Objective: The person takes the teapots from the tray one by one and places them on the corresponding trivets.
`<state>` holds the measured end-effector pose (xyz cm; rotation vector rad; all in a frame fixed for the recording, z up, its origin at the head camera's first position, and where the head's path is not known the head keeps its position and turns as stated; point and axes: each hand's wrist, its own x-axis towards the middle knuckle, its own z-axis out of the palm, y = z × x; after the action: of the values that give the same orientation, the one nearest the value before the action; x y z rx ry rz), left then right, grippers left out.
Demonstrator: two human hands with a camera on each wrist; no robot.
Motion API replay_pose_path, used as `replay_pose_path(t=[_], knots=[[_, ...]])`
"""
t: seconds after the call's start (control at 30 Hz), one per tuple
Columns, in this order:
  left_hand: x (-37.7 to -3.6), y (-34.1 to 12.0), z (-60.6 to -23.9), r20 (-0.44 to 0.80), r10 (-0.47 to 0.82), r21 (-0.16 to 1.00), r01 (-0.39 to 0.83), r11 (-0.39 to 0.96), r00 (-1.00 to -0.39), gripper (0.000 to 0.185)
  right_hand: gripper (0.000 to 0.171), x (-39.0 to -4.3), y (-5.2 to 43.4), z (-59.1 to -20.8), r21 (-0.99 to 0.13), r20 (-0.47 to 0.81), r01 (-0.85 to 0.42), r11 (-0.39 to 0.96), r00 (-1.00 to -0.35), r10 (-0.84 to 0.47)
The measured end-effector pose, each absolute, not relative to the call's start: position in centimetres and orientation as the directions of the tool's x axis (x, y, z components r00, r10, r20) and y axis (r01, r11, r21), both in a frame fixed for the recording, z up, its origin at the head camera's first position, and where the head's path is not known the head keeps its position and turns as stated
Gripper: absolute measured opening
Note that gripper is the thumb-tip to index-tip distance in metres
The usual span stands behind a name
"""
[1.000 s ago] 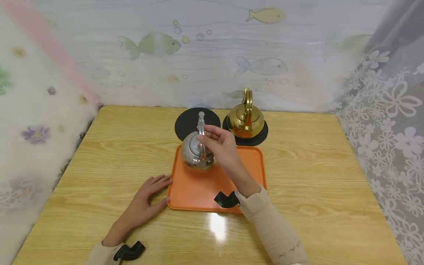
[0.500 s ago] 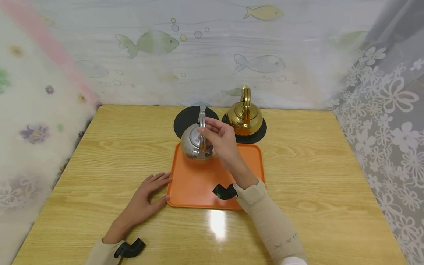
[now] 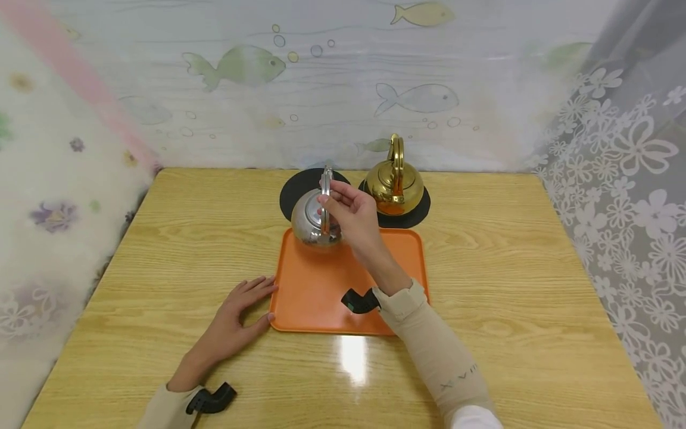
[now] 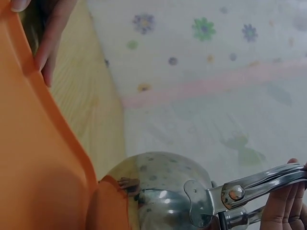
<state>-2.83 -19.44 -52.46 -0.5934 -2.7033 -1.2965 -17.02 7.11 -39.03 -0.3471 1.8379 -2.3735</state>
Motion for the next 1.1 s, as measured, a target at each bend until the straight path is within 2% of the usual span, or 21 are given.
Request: replay_pose_path(t=[1.1], knots=[[-2.8, -19.3, -52.2, 0.289, 0.301, 0.723, 0.413, 0.553, -0.909, 0.053, 0.041, -20.6, 5.6, -39.1, -0.962, 0.175, -0.098, -0.254, -0.938, -0.299]])
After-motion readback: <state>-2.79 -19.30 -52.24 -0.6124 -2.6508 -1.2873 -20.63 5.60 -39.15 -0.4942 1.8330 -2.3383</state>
